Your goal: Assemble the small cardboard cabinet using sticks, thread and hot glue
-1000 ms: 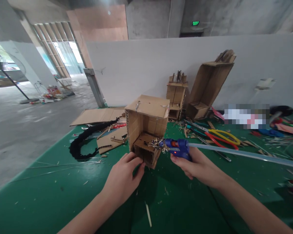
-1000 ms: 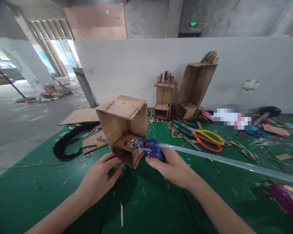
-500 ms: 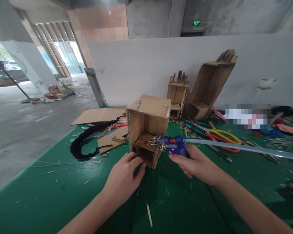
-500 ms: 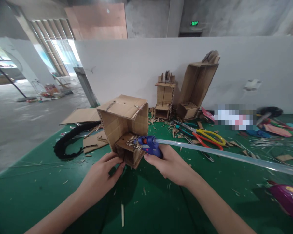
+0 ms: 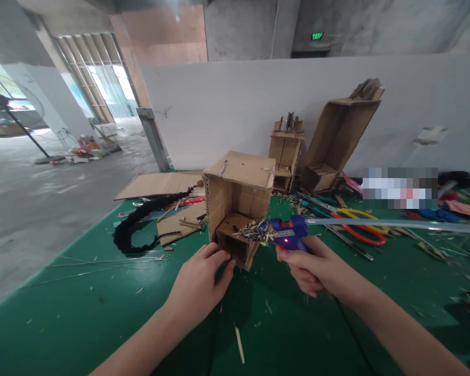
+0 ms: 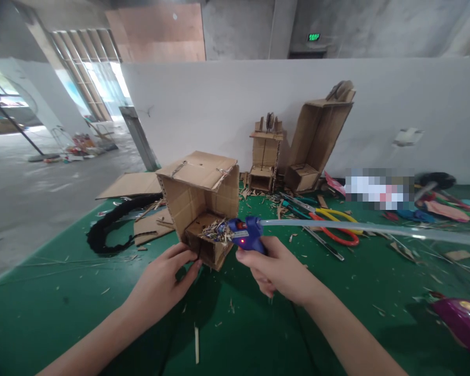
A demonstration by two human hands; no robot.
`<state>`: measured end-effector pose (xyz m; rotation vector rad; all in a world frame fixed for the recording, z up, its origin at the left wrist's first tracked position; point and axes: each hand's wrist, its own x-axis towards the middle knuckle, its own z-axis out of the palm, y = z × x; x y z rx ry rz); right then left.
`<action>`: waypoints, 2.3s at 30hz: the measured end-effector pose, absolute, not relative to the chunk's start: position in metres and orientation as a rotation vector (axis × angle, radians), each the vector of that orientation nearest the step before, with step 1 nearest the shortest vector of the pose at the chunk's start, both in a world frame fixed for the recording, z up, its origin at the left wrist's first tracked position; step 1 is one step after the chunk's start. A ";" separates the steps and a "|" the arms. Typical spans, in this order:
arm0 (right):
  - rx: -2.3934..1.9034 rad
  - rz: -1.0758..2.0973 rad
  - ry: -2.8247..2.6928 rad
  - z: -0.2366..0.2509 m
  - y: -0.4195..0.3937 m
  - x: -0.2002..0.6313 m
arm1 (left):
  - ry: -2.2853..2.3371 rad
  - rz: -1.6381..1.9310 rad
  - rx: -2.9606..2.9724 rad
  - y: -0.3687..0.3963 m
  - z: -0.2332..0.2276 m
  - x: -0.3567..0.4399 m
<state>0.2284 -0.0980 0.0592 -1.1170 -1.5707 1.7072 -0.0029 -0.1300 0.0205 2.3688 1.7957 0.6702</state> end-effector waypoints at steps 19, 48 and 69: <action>-1.124 1.562 -1.596 0.055 -0.098 0.227 | 1.775 0.687 2.350 -0.130 0.022 -0.004; -1.239 1.455 -1.715 0.069 -0.097 0.213 | 1.759 0.672 2.353 -0.131 0.023 -0.003; -1.384 1.427 -1.724 0.070 -0.109 0.221 | 1.781 0.667 2.364 -0.132 0.026 -0.003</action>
